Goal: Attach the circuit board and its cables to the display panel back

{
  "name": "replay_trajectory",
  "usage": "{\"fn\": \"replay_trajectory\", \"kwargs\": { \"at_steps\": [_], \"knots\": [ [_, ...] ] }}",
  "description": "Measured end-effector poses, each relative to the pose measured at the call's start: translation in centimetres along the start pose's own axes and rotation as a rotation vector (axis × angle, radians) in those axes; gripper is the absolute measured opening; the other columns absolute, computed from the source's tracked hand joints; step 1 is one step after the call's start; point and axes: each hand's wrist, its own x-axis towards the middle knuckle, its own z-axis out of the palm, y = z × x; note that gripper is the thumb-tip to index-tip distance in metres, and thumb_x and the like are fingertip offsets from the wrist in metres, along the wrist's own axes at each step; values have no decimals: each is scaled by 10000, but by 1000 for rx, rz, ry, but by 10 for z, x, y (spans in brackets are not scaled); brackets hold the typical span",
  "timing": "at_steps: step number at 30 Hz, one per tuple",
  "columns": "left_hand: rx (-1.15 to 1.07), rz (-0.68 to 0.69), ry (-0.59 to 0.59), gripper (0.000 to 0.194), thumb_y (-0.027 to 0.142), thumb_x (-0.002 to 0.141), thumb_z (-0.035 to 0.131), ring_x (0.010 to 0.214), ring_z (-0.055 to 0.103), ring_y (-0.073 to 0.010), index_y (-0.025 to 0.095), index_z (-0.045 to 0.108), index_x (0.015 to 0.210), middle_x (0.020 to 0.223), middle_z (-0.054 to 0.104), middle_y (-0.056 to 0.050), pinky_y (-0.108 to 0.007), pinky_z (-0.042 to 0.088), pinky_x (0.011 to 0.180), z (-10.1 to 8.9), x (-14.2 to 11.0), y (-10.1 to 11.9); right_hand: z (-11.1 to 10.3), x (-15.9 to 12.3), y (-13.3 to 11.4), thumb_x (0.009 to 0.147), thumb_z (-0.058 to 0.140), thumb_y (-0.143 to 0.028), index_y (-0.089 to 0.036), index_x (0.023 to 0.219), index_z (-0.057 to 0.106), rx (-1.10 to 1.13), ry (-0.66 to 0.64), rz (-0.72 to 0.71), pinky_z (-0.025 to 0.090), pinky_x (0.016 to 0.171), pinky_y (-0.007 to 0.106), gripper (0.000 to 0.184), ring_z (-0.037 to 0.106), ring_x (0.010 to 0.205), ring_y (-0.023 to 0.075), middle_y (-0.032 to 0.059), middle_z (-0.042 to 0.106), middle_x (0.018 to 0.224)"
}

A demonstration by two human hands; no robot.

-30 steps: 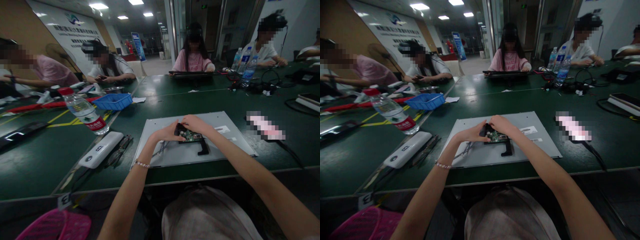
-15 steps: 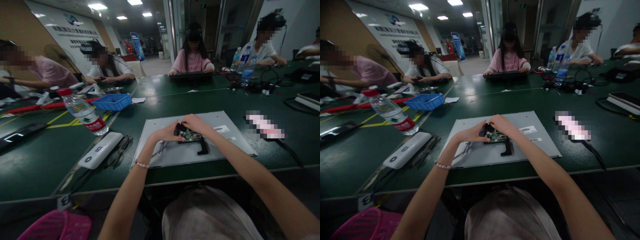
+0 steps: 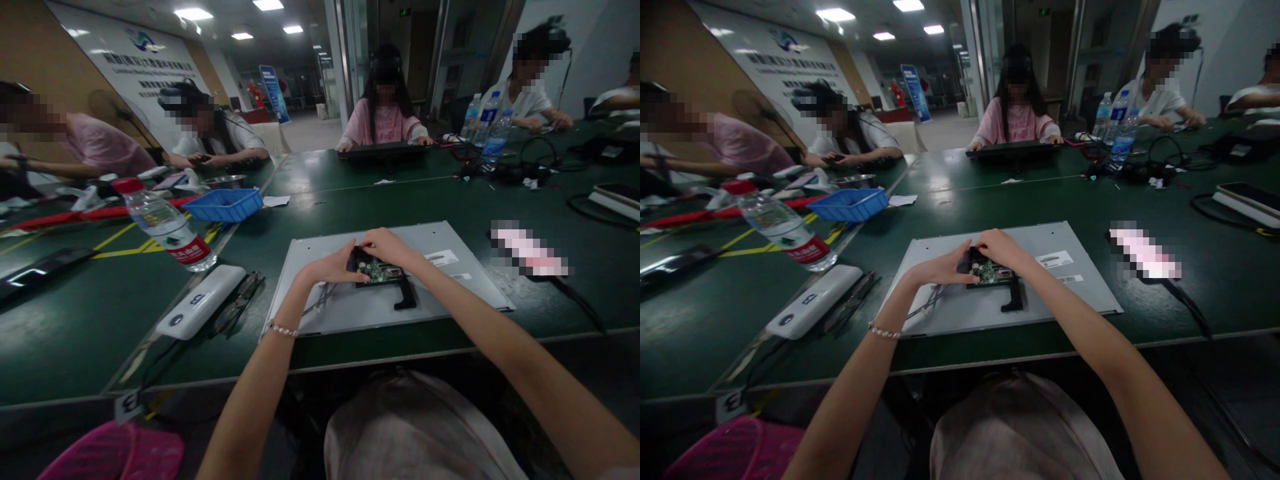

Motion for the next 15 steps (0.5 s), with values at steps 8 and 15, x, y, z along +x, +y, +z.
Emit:
{"fn": "replay_trajectory", "kwargs": {
  "at_steps": [8,15],
  "knots": [
    [-45,63,-4,1011,605,692,670,1320,389,-337,149,182,1452,1466,358,-173,-471,326,1085,-3,-2,8,-1,0,2,863,540,-171,-178,947,748,-24,54,76,412,772,244,224,618,888,178,81,710,953],
    [-45,95,11,962,587,703,667,1304,407,-330,135,224,1428,1442,387,-169,-445,326,1086,-4,-3,11,0,-1,3,849,546,-148,-169,936,740,1,72,75,419,788,247,214,616,895,174,82,704,955]
  ]
}}
